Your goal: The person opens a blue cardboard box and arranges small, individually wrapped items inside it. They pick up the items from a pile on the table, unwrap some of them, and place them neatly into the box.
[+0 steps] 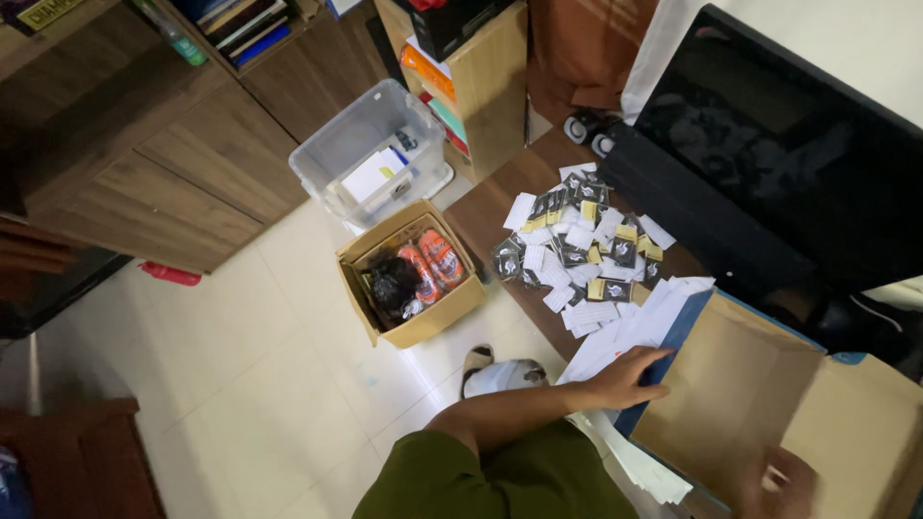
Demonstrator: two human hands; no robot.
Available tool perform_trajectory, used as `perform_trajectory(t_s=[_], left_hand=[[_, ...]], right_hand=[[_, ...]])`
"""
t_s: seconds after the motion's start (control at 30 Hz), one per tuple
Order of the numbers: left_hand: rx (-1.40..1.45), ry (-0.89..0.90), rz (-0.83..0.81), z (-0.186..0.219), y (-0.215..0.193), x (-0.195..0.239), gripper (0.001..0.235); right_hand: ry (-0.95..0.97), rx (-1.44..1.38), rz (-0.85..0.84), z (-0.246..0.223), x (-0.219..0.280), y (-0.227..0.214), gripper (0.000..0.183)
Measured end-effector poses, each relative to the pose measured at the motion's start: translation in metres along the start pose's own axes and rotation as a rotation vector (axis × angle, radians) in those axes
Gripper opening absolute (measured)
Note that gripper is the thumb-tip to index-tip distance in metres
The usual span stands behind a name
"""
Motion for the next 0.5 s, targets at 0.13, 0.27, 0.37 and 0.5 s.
perform_trajectory(t_s=[0.13,0.27,0.37,0.5], left_hand=[[-0.010,-0.003,0.005,-0.004,-0.003,-0.003,0.083],[0.021,-0.027,-0.080,-0.013,-0.012,-0.005,0.087],[0.019,-0.029,-0.198,-0.040,-0.014,-0.017,0.091],[-0.032,-0.007,-0.347,-0.070,-0.008,-0.016,0.091]], right_hand=[[-0.149,0.143,-0.165,-0.024,-0.051,0.077,0.044],[-0.260,0.283,-0.327,-0.035,-0.057,0.126,0.050],[0.124,0.497,-0.484,-0.050,-0.062,0.136,0.065],[-0.180,0.569,-0.319,-0.066,-0.045,0.129,0.039]])
Point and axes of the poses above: each hand's wrist, its own x-axis away from the middle knuckle, its own y-axis out of the palm, z = x × y, the point moved 4 cm from there along -x, towards the middle knuckle, and after that the axes turned 9 degrees about -z, right-handed, at the moved point
